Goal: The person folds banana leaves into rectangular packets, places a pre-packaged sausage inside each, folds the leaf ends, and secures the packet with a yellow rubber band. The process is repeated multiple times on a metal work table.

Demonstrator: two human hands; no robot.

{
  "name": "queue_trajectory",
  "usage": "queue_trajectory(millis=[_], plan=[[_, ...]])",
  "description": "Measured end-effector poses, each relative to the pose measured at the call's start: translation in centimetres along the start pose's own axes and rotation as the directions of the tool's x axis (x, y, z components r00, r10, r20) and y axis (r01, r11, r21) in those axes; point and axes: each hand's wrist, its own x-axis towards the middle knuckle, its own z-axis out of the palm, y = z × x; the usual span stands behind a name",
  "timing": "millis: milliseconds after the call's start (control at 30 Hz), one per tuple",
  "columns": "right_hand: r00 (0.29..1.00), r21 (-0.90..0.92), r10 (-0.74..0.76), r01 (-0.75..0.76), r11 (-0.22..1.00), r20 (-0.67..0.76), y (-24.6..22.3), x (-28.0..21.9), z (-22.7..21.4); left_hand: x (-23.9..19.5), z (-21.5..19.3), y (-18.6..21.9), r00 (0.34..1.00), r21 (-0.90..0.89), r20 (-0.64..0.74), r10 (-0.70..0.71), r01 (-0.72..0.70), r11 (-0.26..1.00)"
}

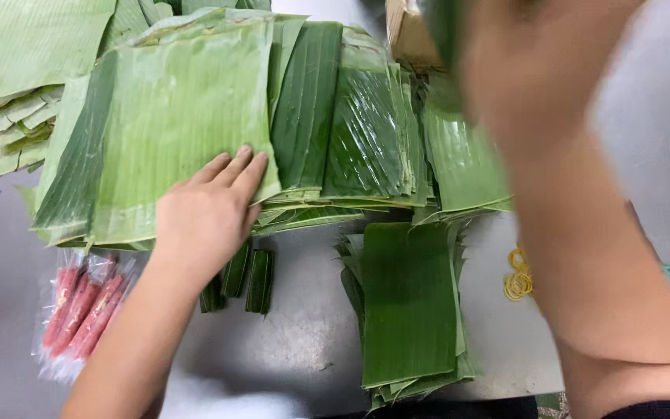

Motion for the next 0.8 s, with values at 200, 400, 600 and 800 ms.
queue_trajectory(millis=[200, 400, 600, 800], plan=[[0.736, 0.332, -0.062, -0.227, 0.916, 0.675, -11.2, -1.0, 9.3, -3.2, -2.0, 0.4, 0.981, -0.386, -0.067, -0.181, 0.142, 0.911], [0.647, 0.436, 0.034, -0.551, 0.712, 0.762, -9.1, -2.2, 10.4, -6.2, -2.9, 1.3, 0.936, -0.737, 0.024, -0.35, 0.253, 0.627], [0.72, 0.669, 0.668, -0.593, 0.449, 0.189, -4.4, -2.1, 6.0, -6.2, -3.7, 4.9, 0.957, -0.845, -0.048, -0.286, 0.114, 0.522], [0.846, 0.765, 0.533, -0.321, 0.558, -0.034, -0.3, -5.5, -6.3, -1.3, -3.1, 6.6, 0.87, -0.071, -0.465, 0.165, -0.222, 0.972]])
